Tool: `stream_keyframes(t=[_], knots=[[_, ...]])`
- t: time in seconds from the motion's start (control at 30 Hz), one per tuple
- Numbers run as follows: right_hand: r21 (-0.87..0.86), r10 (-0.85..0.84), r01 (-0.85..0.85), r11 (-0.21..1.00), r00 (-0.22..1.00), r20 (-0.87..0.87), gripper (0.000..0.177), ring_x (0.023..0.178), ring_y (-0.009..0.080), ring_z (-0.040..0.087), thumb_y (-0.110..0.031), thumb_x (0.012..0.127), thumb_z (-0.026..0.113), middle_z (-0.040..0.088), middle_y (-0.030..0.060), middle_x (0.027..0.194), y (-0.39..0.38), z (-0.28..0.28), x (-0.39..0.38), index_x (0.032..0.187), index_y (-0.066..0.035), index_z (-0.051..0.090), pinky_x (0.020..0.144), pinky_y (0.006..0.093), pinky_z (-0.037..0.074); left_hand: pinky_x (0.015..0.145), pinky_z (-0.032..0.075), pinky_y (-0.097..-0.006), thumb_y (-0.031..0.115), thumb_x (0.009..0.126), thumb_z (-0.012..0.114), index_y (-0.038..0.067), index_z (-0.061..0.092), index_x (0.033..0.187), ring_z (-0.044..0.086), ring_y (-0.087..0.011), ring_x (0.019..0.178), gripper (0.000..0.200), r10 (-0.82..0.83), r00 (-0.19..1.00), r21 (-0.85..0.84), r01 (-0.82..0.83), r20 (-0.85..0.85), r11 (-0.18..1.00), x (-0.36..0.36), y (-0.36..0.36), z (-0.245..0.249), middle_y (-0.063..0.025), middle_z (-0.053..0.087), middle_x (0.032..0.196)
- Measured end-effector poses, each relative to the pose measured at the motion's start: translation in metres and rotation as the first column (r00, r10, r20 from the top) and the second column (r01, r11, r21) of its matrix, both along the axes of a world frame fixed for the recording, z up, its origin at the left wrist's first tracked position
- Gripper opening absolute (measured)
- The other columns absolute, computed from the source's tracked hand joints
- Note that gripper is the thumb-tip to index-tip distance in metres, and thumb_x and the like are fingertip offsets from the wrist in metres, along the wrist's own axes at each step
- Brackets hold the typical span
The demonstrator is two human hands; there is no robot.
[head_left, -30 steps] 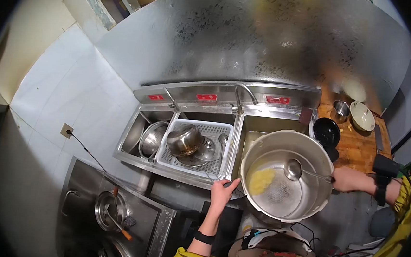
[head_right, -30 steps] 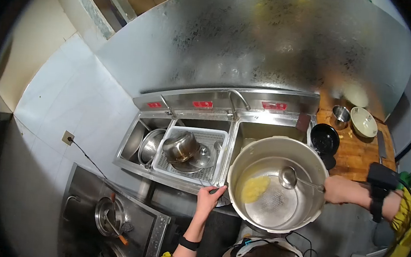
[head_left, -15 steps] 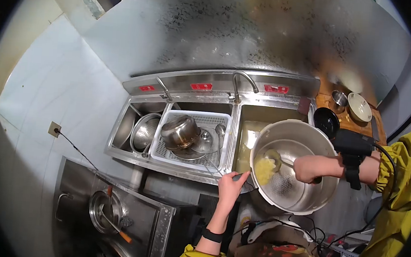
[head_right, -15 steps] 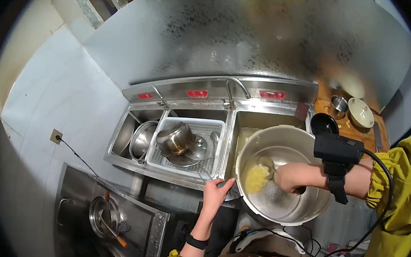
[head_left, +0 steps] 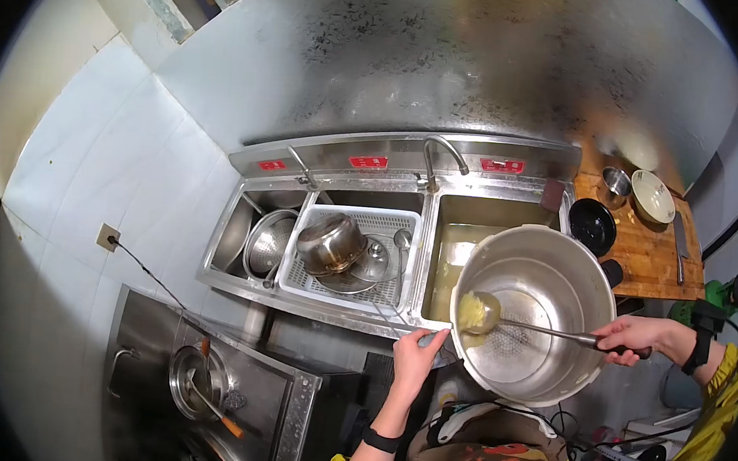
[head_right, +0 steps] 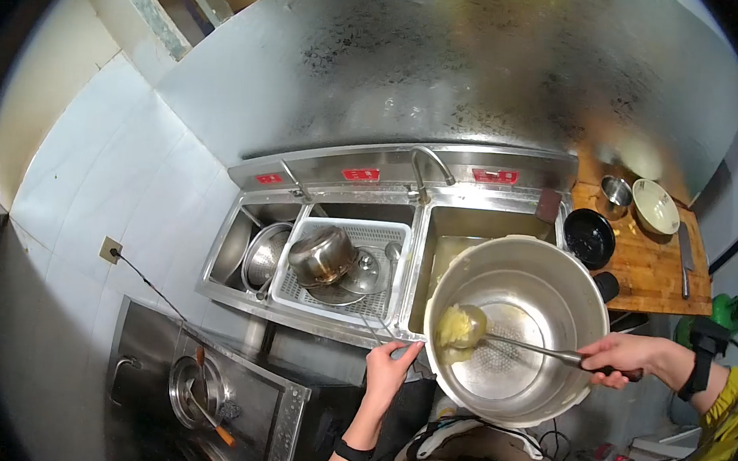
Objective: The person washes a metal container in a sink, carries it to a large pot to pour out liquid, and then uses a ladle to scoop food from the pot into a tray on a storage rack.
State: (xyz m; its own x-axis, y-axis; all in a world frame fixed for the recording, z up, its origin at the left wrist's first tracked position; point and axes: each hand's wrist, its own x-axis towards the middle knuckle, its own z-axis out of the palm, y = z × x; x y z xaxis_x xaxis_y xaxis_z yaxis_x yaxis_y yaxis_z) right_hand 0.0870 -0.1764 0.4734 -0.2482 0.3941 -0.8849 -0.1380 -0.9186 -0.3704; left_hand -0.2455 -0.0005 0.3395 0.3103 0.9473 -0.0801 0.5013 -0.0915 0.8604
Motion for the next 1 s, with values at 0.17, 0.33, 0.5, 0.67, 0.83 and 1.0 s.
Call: stream_keyframes(t=[0.17, 0.33, 0.5, 0.67, 0.83, 1.0], knots=[[0.130, 0.027, -0.068, 0.989, 0.956, 0.292, 0.039, 0.042, 0.0052, 0.040, -0.009, 0.087, 0.045, 0.045, -0.0004, 0.060, -0.031, 0.014, 0.009, 0.125, -0.009, 0.044, 0.036, 0.0197, 0.034, 0.046, 0.041, -0.0283, 0.031, 0.074, 0.069, -0.001, 0.067, 0.081, 0.051, -0.0150, 0.041, 0.032, 0.020, 0.999, -0.040, -0.022, -0.042, 0.999, -0.002, -0.009, 0.008, -0.0108, 0.049, 0.042], [0.100, 0.216, -0.361, 0.927, 0.734, 0.643, 0.025, 0.040, 0.0108, 0.049, -0.011, 0.082, 0.048, 0.050, 0.0036, 0.055, -0.023, 0.003, 0.004, 0.104, 0.000, 0.053, 0.036, 0.0248, 0.040, 0.055, 0.045, -0.0309, 0.029, 0.073, 0.069, -0.003, 0.066, 0.080, 0.058, -0.0228, 0.049, 0.033, 0.026, 0.999, -0.022, -0.027, -0.019, 0.999, -0.002, -0.011, -0.001, -0.0173, 0.058, 0.054], [-0.011, 0.414, -0.598, 0.802, 0.541, 0.733, 0.025, 0.042, 0.0178, 0.055, -0.013, 0.082, 0.047, 0.055, 0.0109, 0.055, 0.014, 0.011, -0.013, 0.094, 0.008, 0.053, 0.039, 0.0303, 0.044, 0.054, 0.045, -0.0331, 0.030, 0.074, 0.068, -0.004, 0.065, 0.080, 0.059, -0.0258, 0.051, 0.035, 0.032, 0.997, 0.029, -0.030, -0.070, 0.999, 0.002, -0.013, 0.001, -0.0201, 0.057, 0.054], [-0.105, 0.576, -0.751, 0.652, 0.401, 0.712, 0.025, 0.047, 0.0234, 0.059, -0.011, 0.078, 0.047, 0.057, 0.0158, 0.054, 0.049, 0.014, -0.049, 0.071, 0.010, 0.058, 0.045, 0.0341, 0.047, 0.052, 0.044, -0.0330, 0.033, 0.074, 0.068, -0.006, 0.065, 0.081, 0.059, -0.0273, 0.050, 0.039, 0.053, 0.998, 0.026, -0.052, -0.039, 0.998, 0.003, -0.017, 0.016, -0.0212, 0.056, 0.054], [-0.161, 0.684, -0.773, 0.613, 0.417, 0.599, 0.023, 0.046, 0.0176, 0.057, -0.017, 0.083, 0.048, 0.056, 0.0094, 0.054, 0.062, 0.027, -0.093, 0.083, 0.005, 0.055, 0.043, 0.0312, 0.045, 0.055, 0.045, -0.0301, 0.029, 0.073, 0.069, -0.006, 0.064, 0.080, 0.056, -0.0147, 0.053, 0.036, 0.070, 0.997, 0.043, -0.069, -0.040, 0.997, -0.001, -0.018, 0.004, -0.0179, 0.059, 0.057], [-0.110, 0.318, -0.298, 0.948, 0.899, 0.301, 0.012, 0.044, 0.0091, 0.041, -0.011, 0.088, 0.043, 0.045, 0.0044, 0.061, 0.058, 0.026, -0.119, 0.088, 0.000, 0.048, 0.035, 0.0227, 0.035, 0.055, 0.045, -0.0315, 0.030, 0.073, 0.069, -0.005, 0.064, 0.080, 0.058, -0.0208, 0.055, 0.037, 0.083, 0.996, 0.003, -0.083, -0.030, 0.997, -0.003, -0.021, 0.009, -0.0197, 0.058, 0.058]])
